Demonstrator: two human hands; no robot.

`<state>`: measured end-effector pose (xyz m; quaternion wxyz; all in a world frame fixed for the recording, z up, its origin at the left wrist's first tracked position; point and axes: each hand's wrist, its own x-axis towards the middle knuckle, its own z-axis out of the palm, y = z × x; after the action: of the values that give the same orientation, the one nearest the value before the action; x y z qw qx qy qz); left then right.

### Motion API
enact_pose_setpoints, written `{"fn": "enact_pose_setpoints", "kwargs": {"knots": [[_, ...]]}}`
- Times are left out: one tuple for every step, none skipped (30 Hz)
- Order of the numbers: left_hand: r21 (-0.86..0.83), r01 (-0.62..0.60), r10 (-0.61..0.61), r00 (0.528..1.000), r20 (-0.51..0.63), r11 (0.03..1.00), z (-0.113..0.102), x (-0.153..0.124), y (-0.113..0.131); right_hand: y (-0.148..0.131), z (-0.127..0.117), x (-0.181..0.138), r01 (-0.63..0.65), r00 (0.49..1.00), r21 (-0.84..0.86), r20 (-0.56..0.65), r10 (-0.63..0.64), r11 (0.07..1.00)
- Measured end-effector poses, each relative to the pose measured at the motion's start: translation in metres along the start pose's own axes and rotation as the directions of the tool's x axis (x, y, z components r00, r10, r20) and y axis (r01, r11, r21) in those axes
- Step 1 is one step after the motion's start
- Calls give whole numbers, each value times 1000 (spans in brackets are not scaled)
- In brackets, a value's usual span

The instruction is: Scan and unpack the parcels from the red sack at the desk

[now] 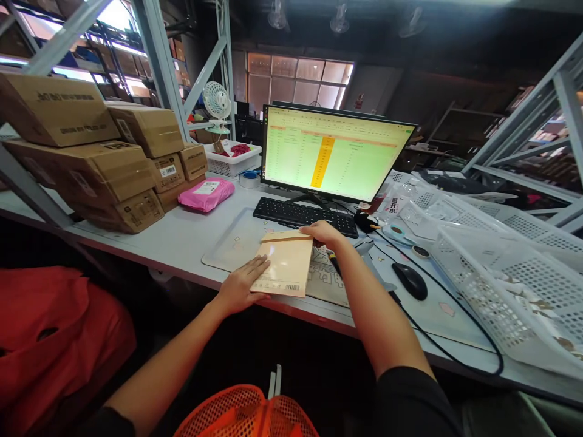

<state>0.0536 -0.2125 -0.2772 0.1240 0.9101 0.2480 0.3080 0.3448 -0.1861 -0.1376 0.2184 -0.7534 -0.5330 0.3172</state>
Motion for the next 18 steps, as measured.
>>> {"fn": "enact_pose_setpoints", "kwargs": {"knots": [[-43, -47, 45, 998, -40, 998, 0, -2, -3, -1, -7, -9, 8, 999, 30, 35, -9, 1000], [-85, -99, 92, 992, -84, 991, 1, -5, -6, -1, -14, -20, 16, 996, 70, 83, -22, 997], [-120, -150, 134, 983, -128, 981, 1, -8, -8, 1, -19, -30, 22, 991, 122, 131, -38, 992], [-146, -194, 169, 971, -167, 970, 2, -10, -9, 5, -23, -41, 18, 983, 180, 175, -50, 984], [-163, -231, 198, 961, -195, 959, 3, -13, -9, 10, -24, -53, 1, 976, 237, 212, -53, 972], [-172, -263, 226, 952, -208, 949, 3, -14, -8, 16, -23, -66, -26, 970, 286, 238, -45, 958], [-178, -296, 259, 944, -205, 939, 3, -15, -6, 24, -21, -80, -60, 967, 319, 254, -24, 946], [-186, -332, 299, 936, -185, 925, 2, -15, -4, 33, -18, -96, -90, 966, 337, 257, 1, 937], [-201, -376, 351, 924, -152, 904, -1, -15, -2, 42, -16, -115, -111, 969, 359, 244, 22, 927], [-223, -418, 402, 908, -113, 881, -7, -15, -1, 52, -14, -137, -117, 977, 392, 210, 35, 912], [-244, -438, 432, 898, -78, 865, -17, -15, -3, 60, -13, -161, -110, 987, 436, 152, 47, 893], [-264, -448, 451, 891, -53, 854, -30, -14, -10, 68, -15, -186, -91, 996, 484, 68, 66, 870], [-252, -375, 374, 926, -55, 892, -45, -11, -23, 74, -19, -213, -62, 995, 530, -38, 97, 846], [-207, -238, 225, 971, -83, 949, -63, -3, -42, 81, -26, -240, -26, 976, 567, -164, 144, 824], [-141, -87, 68, 988, -138, 986, -80, 9, -68, 88, -36, -267, 8, 933, 589, -294, 205, 808], [-62, 61, -73, 974, -215, 996, -96, 28, -96, 97, -48, -296, 49, 861, 592, -434, 266, 804], [19, 167, -156, 950, -271, 986, -110, 50, -125, 108, -61, -326, 100, 745, 560, -589, 311, 822], [100, 217, -175, 931, -322, 971, -121, 74, -150, 121, -73, -357, 122, 583, 471, -747, 321, 874]]}}
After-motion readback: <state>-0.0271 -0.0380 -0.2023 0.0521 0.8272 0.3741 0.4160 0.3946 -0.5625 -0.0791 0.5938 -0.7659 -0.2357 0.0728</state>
